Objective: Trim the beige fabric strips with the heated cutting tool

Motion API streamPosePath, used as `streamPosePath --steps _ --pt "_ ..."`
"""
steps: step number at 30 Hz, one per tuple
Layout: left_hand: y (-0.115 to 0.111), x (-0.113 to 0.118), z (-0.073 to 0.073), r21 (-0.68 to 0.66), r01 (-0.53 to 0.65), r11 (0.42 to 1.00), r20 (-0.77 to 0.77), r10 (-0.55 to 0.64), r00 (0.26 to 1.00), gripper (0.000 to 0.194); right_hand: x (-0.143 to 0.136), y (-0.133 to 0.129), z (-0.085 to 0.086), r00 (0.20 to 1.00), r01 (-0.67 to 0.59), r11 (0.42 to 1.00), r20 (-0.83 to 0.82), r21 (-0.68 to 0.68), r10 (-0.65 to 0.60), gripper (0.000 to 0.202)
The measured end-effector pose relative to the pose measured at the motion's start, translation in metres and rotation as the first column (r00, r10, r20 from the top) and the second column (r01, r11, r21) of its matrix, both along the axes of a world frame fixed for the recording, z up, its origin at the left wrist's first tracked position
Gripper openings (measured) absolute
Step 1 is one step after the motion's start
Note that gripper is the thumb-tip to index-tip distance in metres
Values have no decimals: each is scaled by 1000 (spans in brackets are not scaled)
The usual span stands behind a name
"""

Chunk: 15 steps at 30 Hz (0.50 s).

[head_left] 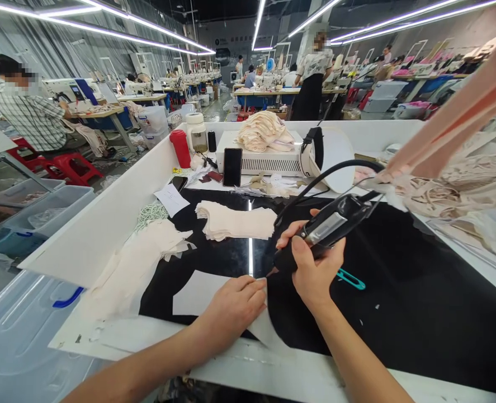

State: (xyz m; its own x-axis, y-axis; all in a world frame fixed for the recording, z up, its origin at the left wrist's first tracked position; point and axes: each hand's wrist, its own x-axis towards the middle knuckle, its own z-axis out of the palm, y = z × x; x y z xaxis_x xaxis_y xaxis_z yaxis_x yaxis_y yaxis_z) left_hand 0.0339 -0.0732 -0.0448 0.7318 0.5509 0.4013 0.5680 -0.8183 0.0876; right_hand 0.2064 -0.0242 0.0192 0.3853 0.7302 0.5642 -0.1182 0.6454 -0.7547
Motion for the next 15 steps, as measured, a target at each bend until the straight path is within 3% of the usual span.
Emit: streamPosePath --steps 6,15 --pt "-1 2 -2 -21 1 1000 -12 -1 1000 18 2 -4 3 1000 -25 1000 -14 -15 25 48" --pt "-3 5 -5 -1 -15 1000 -16 15 1000 13 2 -6 -1 1000 -7 1000 23 -9 7 47"
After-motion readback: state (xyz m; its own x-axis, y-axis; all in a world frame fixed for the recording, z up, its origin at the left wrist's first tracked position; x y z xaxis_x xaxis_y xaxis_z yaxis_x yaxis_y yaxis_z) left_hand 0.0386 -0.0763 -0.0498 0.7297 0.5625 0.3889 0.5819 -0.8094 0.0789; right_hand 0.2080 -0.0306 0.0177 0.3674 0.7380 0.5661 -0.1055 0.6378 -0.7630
